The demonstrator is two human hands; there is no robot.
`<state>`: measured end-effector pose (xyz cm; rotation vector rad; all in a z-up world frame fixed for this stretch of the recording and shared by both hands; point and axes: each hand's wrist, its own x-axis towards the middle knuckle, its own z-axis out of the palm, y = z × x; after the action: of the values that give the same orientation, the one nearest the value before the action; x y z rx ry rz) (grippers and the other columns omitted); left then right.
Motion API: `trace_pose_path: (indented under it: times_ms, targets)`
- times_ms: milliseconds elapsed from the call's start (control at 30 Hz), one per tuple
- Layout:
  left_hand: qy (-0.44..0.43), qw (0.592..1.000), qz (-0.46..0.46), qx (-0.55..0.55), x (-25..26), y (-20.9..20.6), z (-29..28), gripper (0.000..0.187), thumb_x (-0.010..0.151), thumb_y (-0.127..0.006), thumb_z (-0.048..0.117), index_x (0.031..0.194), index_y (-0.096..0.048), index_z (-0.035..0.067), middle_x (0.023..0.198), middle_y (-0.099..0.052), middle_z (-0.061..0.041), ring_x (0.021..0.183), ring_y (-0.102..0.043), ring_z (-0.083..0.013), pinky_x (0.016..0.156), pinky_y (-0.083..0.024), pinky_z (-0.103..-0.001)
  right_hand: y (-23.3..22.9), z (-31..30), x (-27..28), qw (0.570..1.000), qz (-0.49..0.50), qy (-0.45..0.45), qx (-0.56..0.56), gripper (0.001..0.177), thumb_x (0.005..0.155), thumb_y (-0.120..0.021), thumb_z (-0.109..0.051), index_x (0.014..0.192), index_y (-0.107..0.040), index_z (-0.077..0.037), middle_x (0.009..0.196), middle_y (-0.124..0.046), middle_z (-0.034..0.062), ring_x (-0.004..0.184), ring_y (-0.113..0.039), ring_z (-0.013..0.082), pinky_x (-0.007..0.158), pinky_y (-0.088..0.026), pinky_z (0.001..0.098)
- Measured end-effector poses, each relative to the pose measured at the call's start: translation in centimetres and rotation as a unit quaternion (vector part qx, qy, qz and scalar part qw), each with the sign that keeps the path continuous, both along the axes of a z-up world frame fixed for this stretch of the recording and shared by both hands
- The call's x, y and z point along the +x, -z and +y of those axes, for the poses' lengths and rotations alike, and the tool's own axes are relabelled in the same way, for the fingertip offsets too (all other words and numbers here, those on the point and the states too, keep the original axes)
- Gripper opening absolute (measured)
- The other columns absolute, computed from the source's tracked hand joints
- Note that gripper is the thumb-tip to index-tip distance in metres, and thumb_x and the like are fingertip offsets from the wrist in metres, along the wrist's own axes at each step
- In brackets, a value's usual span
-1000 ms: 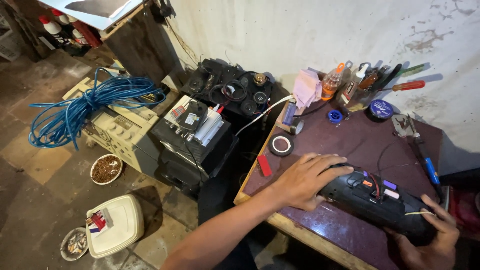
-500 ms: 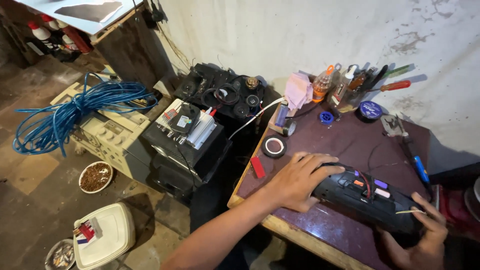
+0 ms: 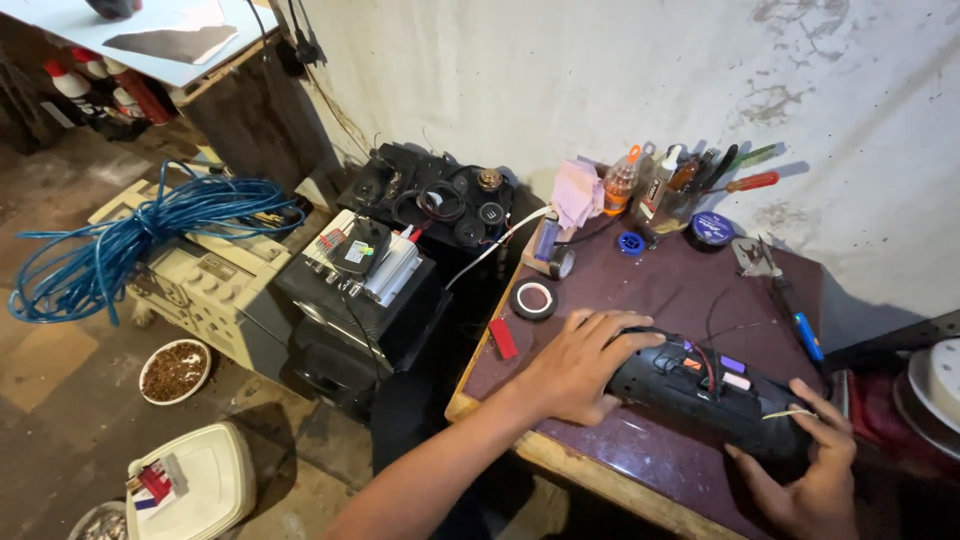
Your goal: The person is repairing a disassembled black electronic device, likely a power tool, on a cluttered workbench. They use a screwdriver to tighten screws on the internal components and manipulate wires within the casing.
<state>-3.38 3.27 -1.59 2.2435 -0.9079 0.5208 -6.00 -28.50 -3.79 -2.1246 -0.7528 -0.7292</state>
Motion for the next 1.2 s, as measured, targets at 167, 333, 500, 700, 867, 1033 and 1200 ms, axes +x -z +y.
trace_pose_path:
  times_ms: [167,333,500,700,867,1033,1200]
  targets:
    - [0.021,1.0,-0.001,-0.017,-0.2,-0.4,0.5,0.093,0.063,-0.082,0.014,0.147,-0.043,0.014,0.151,-0.048,-0.016,0.139,-0.051,-0.0373,0.104,-0.039,-0.052,1.5,-0.6,0.2,0.999,0.039,0.022,0.02,0.083,0.061,-0.084,-0.01,0.13,-0.04,0.002,0.15,-0.048,0.0356,0.142,-0.051,0.0435,0.124,-0.038,0.0495]
    - [0.029,0.999,-0.012,-0.012,-0.3,-0.8,0.7,0.087,0.068,-0.087,0.021,0.145,-0.046,0.012,0.149,-0.051,-0.016,0.136,-0.054,-0.0356,0.102,-0.041,-0.05,0.1,0.3,-0.1,0.999,0.032,0.034,0.011,0.076,0.068,-0.083,-0.012,0.128,-0.039,-0.003,0.148,-0.049,0.0333,0.141,-0.05,0.0439,0.124,-0.038,0.0534]
    - [0.007,0.995,0.088,-0.05,-0.7,-1.7,0.8,0.113,0.07,-0.092,0.046,0.156,-0.031,0.006,0.16,-0.043,-0.017,0.148,-0.043,-0.0366,0.115,-0.032,-0.056,-0.3,0.3,-0.5,0.988,0.121,0.096,-0.01,0.069,0.065,-0.088,-0.016,0.12,-0.055,0.009,0.148,-0.051,0.0251,0.143,-0.051,0.0399,0.124,-0.038,0.0503]
    - [0.003,0.989,0.066,-0.131,-0.3,-1.7,0.4,0.116,0.06,-0.091,0.057,0.153,-0.043,0.009,0.154,-0.05,-0.016,0.143,-0.05,-0.0299,0.114,-0.031,-0.048,0.2,-0.3,0.8,0.999,-0.045,-0.005,-0.021,0.065,0.074,-0.088,-0.018,0.12,-0.048,0.004,0.141,-0.054,0.0274,0.138,-0.051,0.0526,0.111,-0.043,0.0582]
    - [0.007,0.983,0.078,-0.166,0.3,-0.5,0.0,0.096,0.068,-0.09,0.05,0.147,-0.052,0.011,0.138,-0.063,-0.01,0.128,-0.062,-0.0277,0.113,-0.033,-0.045,-0.2,0.5,0.3,0.999,-0.051,-0.011,-0.014,0.062,0.073,-0.087,-0.008,0.12,-0.048,0.002,0.143,-0.052,0.0255,0.138,-0.049,0.0562,0.112,-0.041,0.0644]
    - [0.031,0.984,0.076,-0.157,0.6,-1.0,0.0,0.081,0.066,-0.09,0.043,0.134,-0.061,0.011,0.128,-0.069,-0.009,0.122,-0.065,-0.0286,0.109,-0.039,-0.044,-0.2,0.3,0.1,0.998,-0.054,-0.01,-0.018,0.055,0.075,-0.081,0.004,0.119,-0.049,0.001,0.14,-0.051,0.0255,0.136,-0.048,0.0598,0.109,-0.042,0.0694]
    - [0.058,0.981,0.087,-0.161,0.1,-1.8,0.3,0.079,0.063,-0.093,0.038,0.127,-0.06,0.006,0.125,-0.069,-0.014,0.118,-0.067,-0.0351,0.102,-0.048,-0.046,-1.7,0.9,-0.5,0.997,-0.061,-0.023,-0.032,0.051,0.078,-0.08,0.002,0.119,-0.049,-0.001,0.139,-0.049,0.0249,0.136,-0.048,0.0598,0.108,-0.044,0.0678]
